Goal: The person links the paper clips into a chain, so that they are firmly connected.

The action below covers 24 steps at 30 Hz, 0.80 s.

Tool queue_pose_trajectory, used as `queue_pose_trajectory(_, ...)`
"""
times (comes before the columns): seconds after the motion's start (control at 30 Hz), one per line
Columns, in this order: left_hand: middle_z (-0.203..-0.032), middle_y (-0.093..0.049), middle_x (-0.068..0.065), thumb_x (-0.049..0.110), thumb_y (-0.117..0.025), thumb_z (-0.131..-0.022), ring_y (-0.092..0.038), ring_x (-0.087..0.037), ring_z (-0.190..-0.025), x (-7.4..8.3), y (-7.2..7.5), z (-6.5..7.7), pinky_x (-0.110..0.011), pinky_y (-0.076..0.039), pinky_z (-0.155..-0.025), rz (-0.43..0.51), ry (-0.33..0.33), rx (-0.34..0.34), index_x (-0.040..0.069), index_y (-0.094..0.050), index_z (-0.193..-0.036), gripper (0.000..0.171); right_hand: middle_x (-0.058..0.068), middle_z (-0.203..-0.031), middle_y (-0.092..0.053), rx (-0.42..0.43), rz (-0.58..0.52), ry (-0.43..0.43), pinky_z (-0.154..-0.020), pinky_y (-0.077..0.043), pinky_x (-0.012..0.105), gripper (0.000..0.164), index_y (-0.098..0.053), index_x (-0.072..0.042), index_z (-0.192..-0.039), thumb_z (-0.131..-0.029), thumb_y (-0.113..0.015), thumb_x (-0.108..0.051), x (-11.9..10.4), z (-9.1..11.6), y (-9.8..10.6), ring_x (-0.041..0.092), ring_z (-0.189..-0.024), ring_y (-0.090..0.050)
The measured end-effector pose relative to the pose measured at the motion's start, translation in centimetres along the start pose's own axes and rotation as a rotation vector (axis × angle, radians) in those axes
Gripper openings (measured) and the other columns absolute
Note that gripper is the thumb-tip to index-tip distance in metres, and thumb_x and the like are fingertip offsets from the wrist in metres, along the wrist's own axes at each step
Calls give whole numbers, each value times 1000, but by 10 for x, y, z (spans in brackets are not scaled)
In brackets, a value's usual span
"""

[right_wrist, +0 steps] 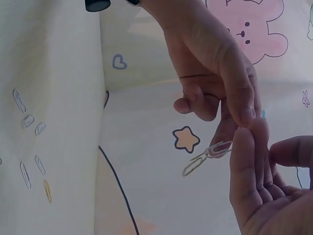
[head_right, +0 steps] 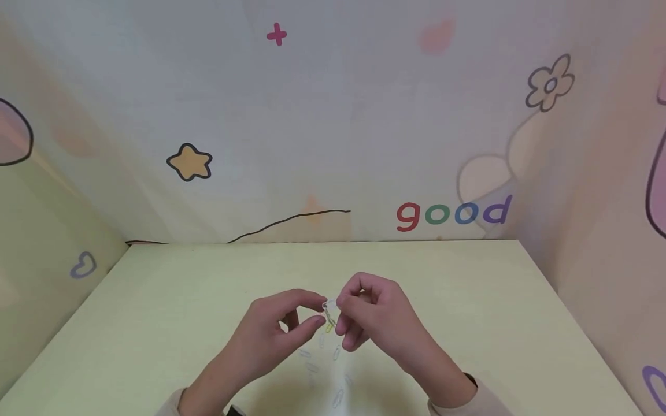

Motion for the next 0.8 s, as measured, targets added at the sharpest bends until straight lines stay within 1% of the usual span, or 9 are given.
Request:
queue_pose_trajectory(0.07, -107, -70, 14, 18, -75, -93, -48, -1, -57, 1, -2, 1, -22, -46, -55, 33, 23, -14, 18, -72, -117, 24, 20, -76, -63, 3, 11, 11, -66, -59, 46, 17, -55, 5, -96, -99, -60, -11, 1, 1, -1, 30, -57, -64)
queue_pose_trajectory(0.17, -104, -69, 15, 23, -73, -95, -48, -3, -56, 3, -3, 0, -23, -45, -54, 103, 55, -36, 22, -72, -118, 23, 20, -77, -64, 10, 40, 20, -65, -60, 46, 16, -58, 3, -96, -99, -61, -12, 1, 1, -3, 31, -58, -65)
queue_pose_trajectory(0.23, -103, -69, 13, 25, -70, -98, -49, -5, -56, 4, -3, -1, -24, -45, -53, 204, 103, -65, 22, -70, -120, 23, 20, -78, -64, 16, 63, 23, -65, -60, 46, 15, -60, 2, -96, -99, -62, -13, 1, 1, -4, 32, -59, -65)
queue_pose_trajectory(0.37, -105, -70, 1, 22, -61, -103, -54, -12, -57, 5, -1, -3, -28, -51, -56, 454, 209, -125, 17, -65, -128, 26, 20, -79, -64, 28, 111, 43, -66, -60, 46, 12, -61, 0, -95, -99, -62, -12, -2, 2, -4, 34, -63, -65)
queue_pose_trajectory(0.43, -100, -69, -4, 18, -57, -103, -55, -14, -57, 6, 0, -4, -31, -53, -58, 530, 226, -142, 13, -63, -130, 28, 19, -79, -65, 30, 139, 61, -67, -60, 46, 10, -61, -2, -95, -99, -62, -11, -4, 3, -3, 35, -64, -66)
queue_pose_trajectory(0.53, -91, -67, -9, 14, -55, -103, -53, -14, -55, 6, 0, -5, -31, -55, -59, 592, 224, -157, 7, -65, -124, 25, 18, -78, -64, 20, 155, 105, -67, -60, 44, 9, -62, -2, -95, -99, -61, -10, -6, 5, -3, 35, -63, -66)
queue_pose_trajectory(0.63, -82, -62, -9, 11, -54, -103, -51, -14, -55, 6, 0, -5, -31, -55, -59, 640, 221, -171, 2, -67, -115, 20, 16, -79, -64, 11, 166, 154, -66, -60, 42, 9, -62, -2, -95, -100, -61, -9, -8, 6, -3, 32, -64, -66)
queue_pose_trajectory(0.67, -80, -61, -8, 12, -55, -103, -50, -13, -55, 5, 0, -5, -29, -54, -58, 652, 226, -175, 1, -68, -112, 19, 15, -79, -64, 10, 170, 173, -66, -60, 41, 9, -62, -1, -95, -100, -61, -9, -9, 6, -3, 31, -64, -66)
queue_pose_trajectory(0.8, -76, -57, -4, 14, -55, -104, -48, -13, -54, 4, -1, -6, -25, -48, -53, 640, 221, -189, 2, -68, -102, 18, 12, -81, -64, 15, 206, 224, -66, -59, 39, 8, -63, -2, -96, -101, -61, -7, -11, 7, -2, 29, -64, -66)
Point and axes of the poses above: each hand's wrist, its own z-axis away from the middle knuckle, its own y-axis out of the back of the hand, x = y × z, the point moved 2 cm from there along -z, towards the middle knuckle
